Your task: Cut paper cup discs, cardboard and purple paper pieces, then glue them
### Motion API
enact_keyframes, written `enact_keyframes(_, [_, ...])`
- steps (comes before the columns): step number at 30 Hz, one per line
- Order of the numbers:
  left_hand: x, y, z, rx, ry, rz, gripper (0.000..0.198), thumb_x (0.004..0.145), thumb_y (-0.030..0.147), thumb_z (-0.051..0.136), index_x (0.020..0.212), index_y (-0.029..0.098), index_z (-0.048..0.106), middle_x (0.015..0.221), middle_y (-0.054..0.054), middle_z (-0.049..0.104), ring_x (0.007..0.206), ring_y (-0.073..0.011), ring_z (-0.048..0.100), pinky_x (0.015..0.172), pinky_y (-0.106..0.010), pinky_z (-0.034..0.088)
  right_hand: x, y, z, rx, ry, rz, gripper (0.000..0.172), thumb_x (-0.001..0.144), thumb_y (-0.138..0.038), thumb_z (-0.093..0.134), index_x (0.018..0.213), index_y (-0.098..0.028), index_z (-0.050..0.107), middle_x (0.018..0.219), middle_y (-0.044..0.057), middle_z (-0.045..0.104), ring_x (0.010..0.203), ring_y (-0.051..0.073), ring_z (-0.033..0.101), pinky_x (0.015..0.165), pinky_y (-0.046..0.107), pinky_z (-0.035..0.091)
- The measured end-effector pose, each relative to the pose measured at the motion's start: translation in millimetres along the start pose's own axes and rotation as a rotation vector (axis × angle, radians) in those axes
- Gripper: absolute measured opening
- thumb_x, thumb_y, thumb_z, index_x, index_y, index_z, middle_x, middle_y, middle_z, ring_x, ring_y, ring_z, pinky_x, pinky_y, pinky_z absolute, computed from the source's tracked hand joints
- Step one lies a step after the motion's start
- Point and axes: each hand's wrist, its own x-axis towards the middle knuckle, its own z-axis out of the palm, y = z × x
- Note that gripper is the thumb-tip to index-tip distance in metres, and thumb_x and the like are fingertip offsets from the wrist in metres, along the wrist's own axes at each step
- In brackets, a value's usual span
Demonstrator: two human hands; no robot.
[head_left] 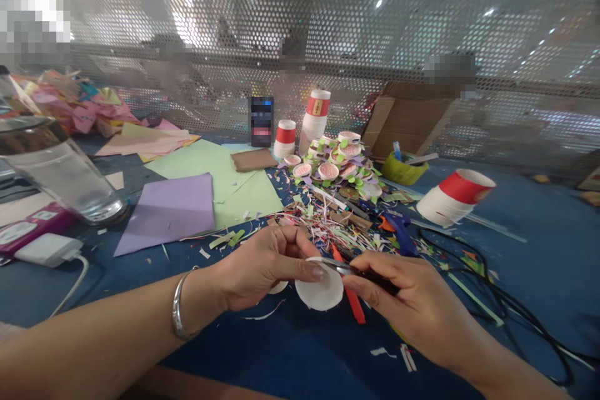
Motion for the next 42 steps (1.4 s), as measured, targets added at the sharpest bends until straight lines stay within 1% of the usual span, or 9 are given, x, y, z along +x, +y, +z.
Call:
enact_keyframes(4, [-0.5,2.5,-2.8,0.021,0.0,-0.063,0.028,0.067,0.018,0.089,0.076,0.014,0.062,0.06,0.003,0.065,0.046,-0.0024,0.051,0.037,-0.013,0.026,2.0,-1.3,-0.9,-0.01,0.002,0.0,0.042,0.101,-0.046,0.055,0.067,-0.02,0.056,0.061,-0.004,0.048,0.056,0.009,0.045,0.052,0.023,0.035])
enact_keyframes(5, [-1.2,3.2,-3.1,0.016,-0.007,-0.076,0.029,0.068,0.018,0.089,0.078,0.014,0.062,0.062,0.003,0.065,0.047,-0.0022,0.051,0.038,-0.012,0.029,2.1,-1.3,-1.0,-0.011,-0.001,0.001,0.042,0.101,-0.046,0.055,0.067,-0.02,0.056,0.061,-0.004,0.048,0.055,0.009,0.045,0.052,0.023,0.035])
enact_keyframes(7, [-3.1,4.3,-3.1,-0.009,-0.036,-0.099,0.029,0.069,0.018,0.089,0.081,0.015,0.062,0.069,0.002,0.068,0.054,-0.0042,0.059,0.047,-0.011,0.042,1.6,-1.2,-1.3,-0.015,-0.002,0.0,0.042,0.101,-0.045,0.054,0.068,-0.02,0.057,0.061,-0.004,0.049,0.055,0.009,0.046,0.053,0.023,0.035])
enact_keyframes(9, [-5.2,4.6,-2.6,-0.032,-0.077,-0.125,0.029,0.072,0.02,0.087,0.085,0.016,0.062,0.078,-0.001,0.071,0.065,-0.0094,0.067,0.059,-0.018,0.056,0.6,-1.0,-1.5,-0.025,0.008,-0.003,0.041,0.101,-0.045,0.054,0.068,-0.02,0.057,0.061,-0.004,0.05,0.056,0.009,0.046,0.053,0.023,0.036])
enact_keyframes(13, [-5.8,3.5,-3.0,-0.094,-0.117,-0.137,0.024,0.082,0.03,0.08,0.089,0.015,0.063,0.081,-0.003,0.071,0.072,-0.0147,0.07,0.067,-0.031,0.063,0.7,-0.4,-2.7,-0.018,0.017,-0.003,0.041,0.101,-0.045,0.054,0.069,-0.02,0.058,0.06,-0.004,0.05,0.055,0.01,0.046,0.052,0.023,0.036])
enact_keyframes(16, [-3.3,2.7,-5.0,-0.132,-0.098,-0.144,0.024,0.084,0.033,0.077,0.09,0.014,0.065,0.082,-0.006,0.071,0.073,-0.0168,0.071,0.069,-0.033,0.064,2.5,0.9,-3.6,-0.008,0.025,-0.005,0.04,0.1,-0.046,0.054,0.07,-0.021,0.058,0.06,-0.004,0.05,0.055,0.01,0.046,0.052,0.023,0.036])
enact_keyframes(22, [-2.9,2.9,-4.6,-0.117,-0.039,-0.135,0.019,0.08,0.025,0.08,0.087,0.013,0.067,0.084,-0.006,0.071,0.076,-0.0166,0.07,0.072,-0.032,0.062,2.1,2.8,-4.0,-0.011,0.024,0.009,0.041,0.1,-0.047,0.055,0.068,-0.021,0.059,0.061,-0.004,0.05,0.056,0.01,0.047,0.053,0.023,0.037])
enact_keyframes(32, [-0.6,-2.9,-7.0,-0.098,-0.087,-0.075,0.024,0.077,0.024,0.085,0.089,0.011,0.068,0.081,-0.005,0.073,0.075,-0.0143,0.072,0.075,-0.027,0.06,1.2,2.7,-2.2,-0.063,0.052,-0.059,0.036,0.1,-0.041,0.058,0.069,-0.021,0.061,0.062,-0.003,0.056,0.055,0.01,0.051,0.055,0.023,0.039])
enact_keyframes(42, [-0.7,-3.7,-7.0,-0.095,-0.087,-0.086,0.025,0.075,0.023,0.086,0.09,0.011,0.07,0.082,-0.006,0.075,0.077,-0.0147,0.074,0.074,-0.024,0.058,-1.5,2.1,-0.8,-0.102,0.044,-0.045,0.038,0.101,-0.042,0.056,0.069,-0.021,0.061,0.061,-0.002,0.057,0.054,0.01,0.052,0.055,0.024,0.04])
